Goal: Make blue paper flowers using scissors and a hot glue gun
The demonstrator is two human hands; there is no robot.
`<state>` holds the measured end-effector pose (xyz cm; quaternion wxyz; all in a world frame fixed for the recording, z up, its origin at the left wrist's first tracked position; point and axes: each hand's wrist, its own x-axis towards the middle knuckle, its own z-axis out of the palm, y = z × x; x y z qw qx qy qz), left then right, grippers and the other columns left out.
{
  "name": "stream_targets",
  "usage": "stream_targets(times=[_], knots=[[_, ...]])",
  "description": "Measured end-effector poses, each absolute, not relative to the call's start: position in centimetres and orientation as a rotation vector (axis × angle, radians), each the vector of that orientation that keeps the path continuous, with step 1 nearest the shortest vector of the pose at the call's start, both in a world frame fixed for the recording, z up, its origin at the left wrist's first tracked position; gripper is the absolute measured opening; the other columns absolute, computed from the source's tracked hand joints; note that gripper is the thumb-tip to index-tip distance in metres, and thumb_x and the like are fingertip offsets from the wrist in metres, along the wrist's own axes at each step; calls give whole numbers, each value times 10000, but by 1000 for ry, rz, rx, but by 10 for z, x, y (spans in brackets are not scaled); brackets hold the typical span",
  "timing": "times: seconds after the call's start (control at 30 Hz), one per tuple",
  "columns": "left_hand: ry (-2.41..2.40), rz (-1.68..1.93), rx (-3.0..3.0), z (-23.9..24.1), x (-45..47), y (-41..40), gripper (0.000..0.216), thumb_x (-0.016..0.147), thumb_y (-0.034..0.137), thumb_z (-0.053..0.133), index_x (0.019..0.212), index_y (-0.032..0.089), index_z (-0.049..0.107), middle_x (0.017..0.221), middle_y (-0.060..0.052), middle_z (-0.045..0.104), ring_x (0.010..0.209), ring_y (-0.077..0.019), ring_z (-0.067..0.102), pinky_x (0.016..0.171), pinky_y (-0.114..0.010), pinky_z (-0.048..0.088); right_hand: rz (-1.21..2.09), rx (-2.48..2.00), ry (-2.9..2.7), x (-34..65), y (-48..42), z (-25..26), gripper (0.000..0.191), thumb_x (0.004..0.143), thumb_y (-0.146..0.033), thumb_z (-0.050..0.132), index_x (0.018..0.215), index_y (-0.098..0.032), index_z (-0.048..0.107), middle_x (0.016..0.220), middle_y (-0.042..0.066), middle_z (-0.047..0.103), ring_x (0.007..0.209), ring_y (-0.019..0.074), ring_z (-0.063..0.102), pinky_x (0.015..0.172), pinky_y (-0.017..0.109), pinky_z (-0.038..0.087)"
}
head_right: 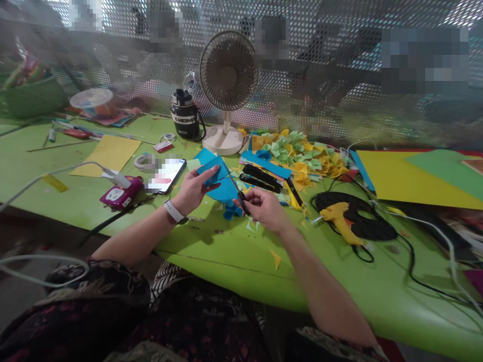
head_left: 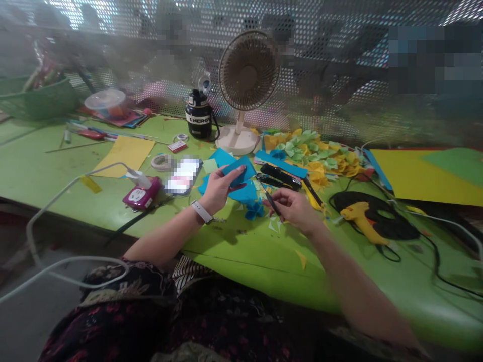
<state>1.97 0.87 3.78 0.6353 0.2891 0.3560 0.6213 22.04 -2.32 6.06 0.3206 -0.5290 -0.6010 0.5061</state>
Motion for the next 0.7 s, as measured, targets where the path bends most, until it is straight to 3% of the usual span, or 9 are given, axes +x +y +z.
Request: stream_targets(times=[0.7], knots=[[792,1422,722,32,22,8,334,589,329,913,776,136,716,783,-20,719,673,-110,654,678,-282,597,1358,-1366,-1578,219,-24,63,552,522,-642,860,672,-191,578,538,-1,653,372,68,430,366,224,332]])
